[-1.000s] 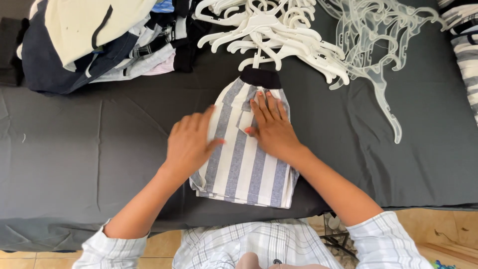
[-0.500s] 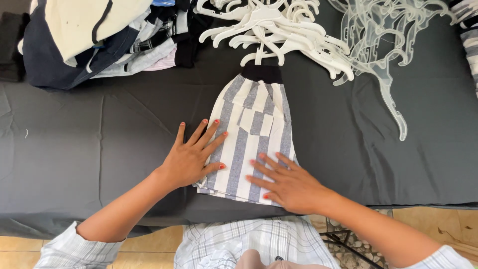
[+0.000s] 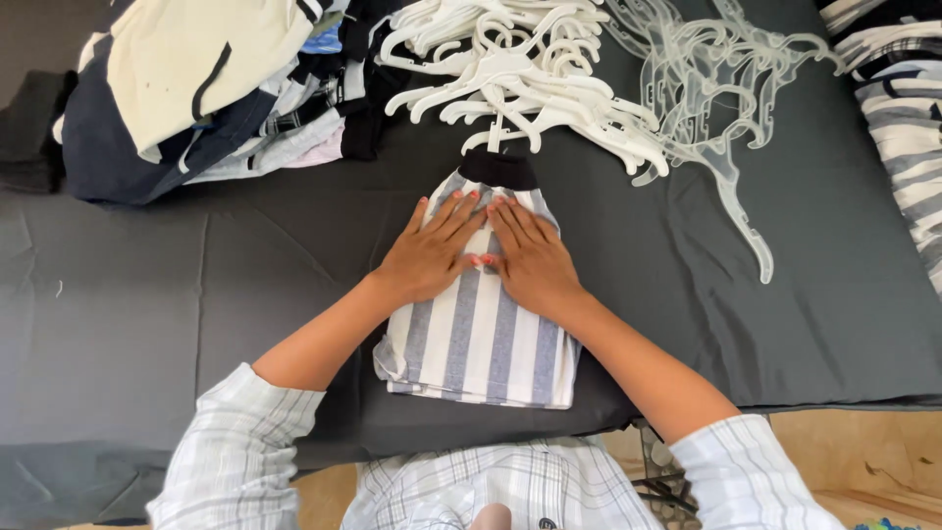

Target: Folding shorts and placing them on plastic hangers.

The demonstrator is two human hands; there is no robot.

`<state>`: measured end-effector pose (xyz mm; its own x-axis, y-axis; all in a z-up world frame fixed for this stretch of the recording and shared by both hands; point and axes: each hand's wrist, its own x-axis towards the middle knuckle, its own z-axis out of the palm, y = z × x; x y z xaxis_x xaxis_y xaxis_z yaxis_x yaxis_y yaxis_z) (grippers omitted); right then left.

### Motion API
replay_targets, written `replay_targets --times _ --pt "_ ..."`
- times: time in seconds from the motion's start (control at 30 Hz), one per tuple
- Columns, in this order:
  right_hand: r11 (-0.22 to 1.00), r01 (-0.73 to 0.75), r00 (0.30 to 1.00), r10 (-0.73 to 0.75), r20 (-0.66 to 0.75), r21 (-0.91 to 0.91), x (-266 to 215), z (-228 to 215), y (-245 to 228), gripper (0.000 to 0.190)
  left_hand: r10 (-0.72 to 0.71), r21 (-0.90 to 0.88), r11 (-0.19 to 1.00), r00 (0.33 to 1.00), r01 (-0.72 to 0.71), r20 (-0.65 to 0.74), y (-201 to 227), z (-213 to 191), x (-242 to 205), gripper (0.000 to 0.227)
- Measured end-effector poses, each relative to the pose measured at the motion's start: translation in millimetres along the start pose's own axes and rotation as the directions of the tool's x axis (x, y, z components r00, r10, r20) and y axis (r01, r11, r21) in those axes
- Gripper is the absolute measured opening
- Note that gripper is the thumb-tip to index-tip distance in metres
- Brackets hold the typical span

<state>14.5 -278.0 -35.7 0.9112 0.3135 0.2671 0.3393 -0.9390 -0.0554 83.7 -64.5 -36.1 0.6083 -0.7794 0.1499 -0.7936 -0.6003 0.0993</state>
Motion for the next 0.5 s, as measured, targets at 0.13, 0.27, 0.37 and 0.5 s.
replay_targets --times 0.13,0.27,0.37,0.5 --pt "0.995 -0.1 0.992 0.099 0.083 0.007 -5.6 -4.1 0.7 0.07 -0.055 -0.015 0.998 0.993 0.057 0.107 5.2 -12.0 -10.8 0.074" --pt "0.985 -0.172 0.978 0.168 0.121 0.024 -4.0 -7.6 -3.0 0.073 -0.101 0.008 0.995 0.98 0.101 0.169 17.6 -31.1 -32.1 0.085" --pt "0.988 -0.156 0.973 0.152 0.174 0.009 -4.7 -18.3 -6.1 0.073 -0.078 0.109 0.992 0.988 0.064 0.132 38.7 -37.9 -60.3 0.102" --pt "0.996 -0.08 0.934 0.059 0.351 0.048 -17.6 -57.6 -41.2 0.077 -0.036 0.126 0.992 0.999 0.033 0.029 60.0 -35.1 -96.1 0.115"
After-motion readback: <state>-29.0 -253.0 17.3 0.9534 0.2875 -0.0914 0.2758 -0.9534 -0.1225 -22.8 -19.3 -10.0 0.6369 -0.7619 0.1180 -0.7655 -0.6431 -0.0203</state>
